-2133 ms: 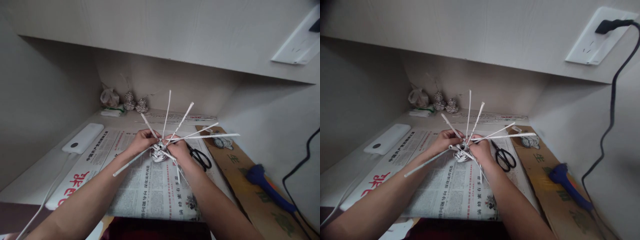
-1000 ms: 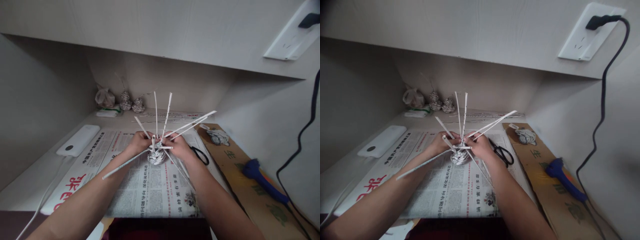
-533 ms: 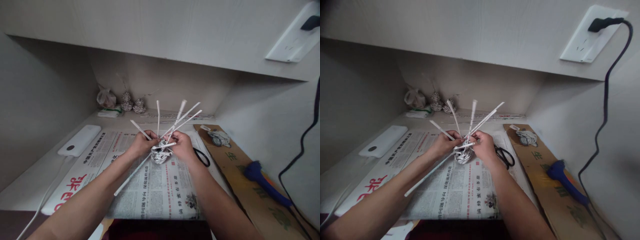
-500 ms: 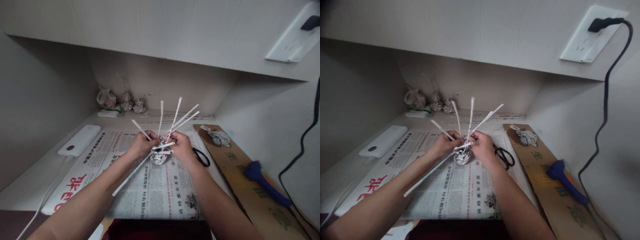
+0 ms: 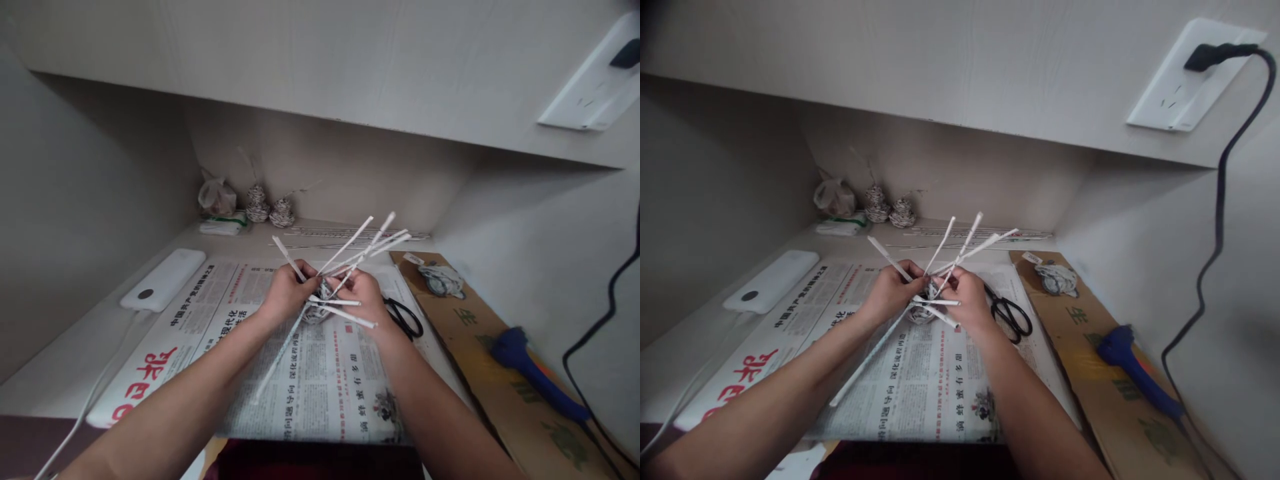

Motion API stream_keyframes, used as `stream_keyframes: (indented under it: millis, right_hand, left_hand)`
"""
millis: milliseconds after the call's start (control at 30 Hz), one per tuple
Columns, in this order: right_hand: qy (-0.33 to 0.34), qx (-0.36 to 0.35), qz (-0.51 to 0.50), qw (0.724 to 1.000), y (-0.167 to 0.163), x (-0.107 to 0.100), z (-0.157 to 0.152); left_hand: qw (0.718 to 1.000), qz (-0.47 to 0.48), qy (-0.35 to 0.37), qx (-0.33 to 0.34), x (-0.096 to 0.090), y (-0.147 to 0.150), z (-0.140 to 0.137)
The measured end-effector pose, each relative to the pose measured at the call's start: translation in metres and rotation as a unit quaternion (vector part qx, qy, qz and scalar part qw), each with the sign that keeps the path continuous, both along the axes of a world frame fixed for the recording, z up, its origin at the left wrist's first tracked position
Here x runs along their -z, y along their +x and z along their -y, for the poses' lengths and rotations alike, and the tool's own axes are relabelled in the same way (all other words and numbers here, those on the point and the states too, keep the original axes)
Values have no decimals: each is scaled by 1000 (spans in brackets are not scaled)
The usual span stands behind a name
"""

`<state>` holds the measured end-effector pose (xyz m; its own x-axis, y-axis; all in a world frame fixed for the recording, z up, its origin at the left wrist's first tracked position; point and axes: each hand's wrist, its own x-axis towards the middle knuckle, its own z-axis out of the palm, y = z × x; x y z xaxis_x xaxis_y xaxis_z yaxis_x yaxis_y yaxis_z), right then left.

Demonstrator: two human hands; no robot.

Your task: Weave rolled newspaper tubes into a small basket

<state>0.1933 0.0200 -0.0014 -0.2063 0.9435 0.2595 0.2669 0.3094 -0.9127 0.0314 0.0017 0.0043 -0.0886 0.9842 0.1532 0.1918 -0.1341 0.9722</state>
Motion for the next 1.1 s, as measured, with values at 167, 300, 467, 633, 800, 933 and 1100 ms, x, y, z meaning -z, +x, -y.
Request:
stream_keyframes:
  millis: [167, 300, 467, 633, 800, 933, 1100]
  right_hand:
    - [77, 75, 44, 993, -4, -1, 7]
    - [110, 58, 65, 990, -4, -6, 11]
    - [71, 94, -9, 993, -6, -3, 7]
    - [11, 83, -111, 990, -6, 1, 2]
    - [-67, 77, -218, 971, -7, -2, 0]
    - [-135, 56, -284, 948, -7, -8, 1]
    - [-147, 28, -293, 944, -5, -8, -2]
  left_hand:
    - [998, 46, -22, 32, 2, 3, 1]
    - [992, 108, -48, 34, 3, 5, 0]
    - [979, 189, -65, 32, 7, 10, -2]
    - [973, 224, -45, 27, 10, 17, 0]
    - [983, 179, 1, 49, 12, 17, 1]
    - [992, 115, 37, 48, 7, 14, 3]
    - [991, 92, 46, 81, 1, 11, 6]
